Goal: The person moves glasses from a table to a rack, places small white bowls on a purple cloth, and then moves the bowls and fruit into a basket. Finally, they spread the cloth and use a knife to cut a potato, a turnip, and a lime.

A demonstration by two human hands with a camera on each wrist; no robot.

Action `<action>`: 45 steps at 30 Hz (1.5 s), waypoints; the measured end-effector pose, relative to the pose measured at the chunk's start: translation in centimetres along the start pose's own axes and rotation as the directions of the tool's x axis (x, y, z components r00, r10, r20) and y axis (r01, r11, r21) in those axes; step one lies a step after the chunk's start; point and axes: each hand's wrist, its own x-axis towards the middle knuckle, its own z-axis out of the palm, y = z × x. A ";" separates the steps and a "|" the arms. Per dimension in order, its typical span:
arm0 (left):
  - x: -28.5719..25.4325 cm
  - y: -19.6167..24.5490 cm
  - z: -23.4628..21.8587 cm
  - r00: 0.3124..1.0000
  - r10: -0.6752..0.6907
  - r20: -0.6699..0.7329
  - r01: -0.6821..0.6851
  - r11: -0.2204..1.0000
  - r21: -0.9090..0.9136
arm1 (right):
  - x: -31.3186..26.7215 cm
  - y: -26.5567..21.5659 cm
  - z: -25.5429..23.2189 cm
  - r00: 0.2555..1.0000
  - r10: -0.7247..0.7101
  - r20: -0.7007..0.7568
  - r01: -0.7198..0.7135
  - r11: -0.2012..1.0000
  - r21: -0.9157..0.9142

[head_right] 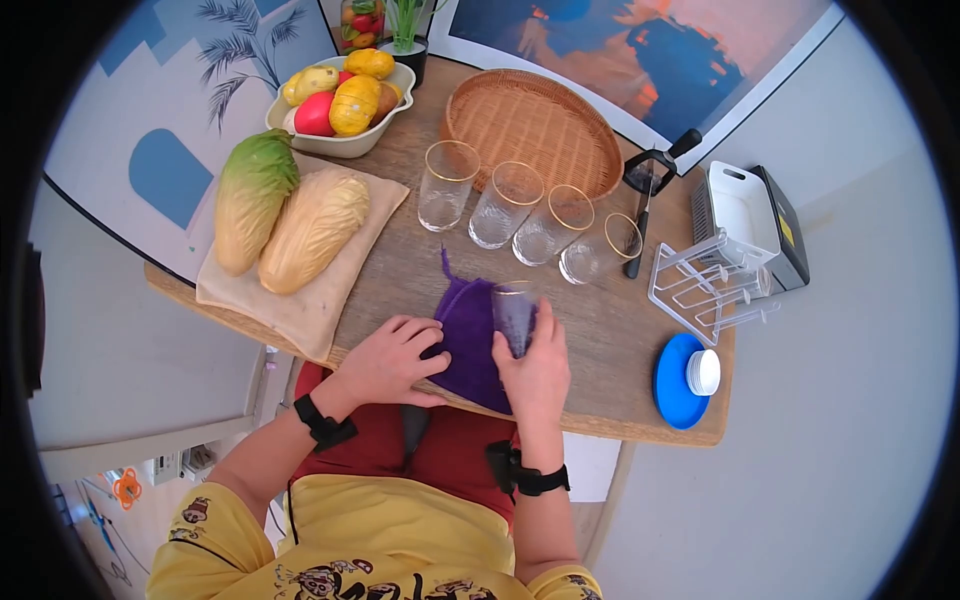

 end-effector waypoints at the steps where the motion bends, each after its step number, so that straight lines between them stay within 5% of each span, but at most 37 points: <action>1: 0.0 0.0 0.0 1.000 0.000 0.003 0.000 1.000 0.002 | 0.1 0.4 -0.3 1.000 0.018 -0.004 -0.018 1.000 0.000; 12: 0.1 0.0 0.1 1.000 0.005 0.008 -0.005 1.000 0.008 | -0.2 -2.9 0.8 0.984 -0.127 0.125 0.111 0.986 0.127; 22: 0.1 0.0 0.0 1.000 0.004 0.009 -0.004 1.000 0.006 | 0.3 -0.9 0.4 0.998 0.005 0.067 -0.014 0.992 0.127; 32: 0.1 0.1 -0.1 1.000 0.002 0.016 -0.002 1.000 0.013 | -0.4 -1.5 0.8 0.992 -0.116 0.042 0.113 0.991 0.069; 45: 0.0 0.1 0.0 1.000 0.005 0.016 -0.005 1.000 0.012 | -0.4 -1.3 0.3 0.995 -0.075 0.072 0.066 0.990 0.121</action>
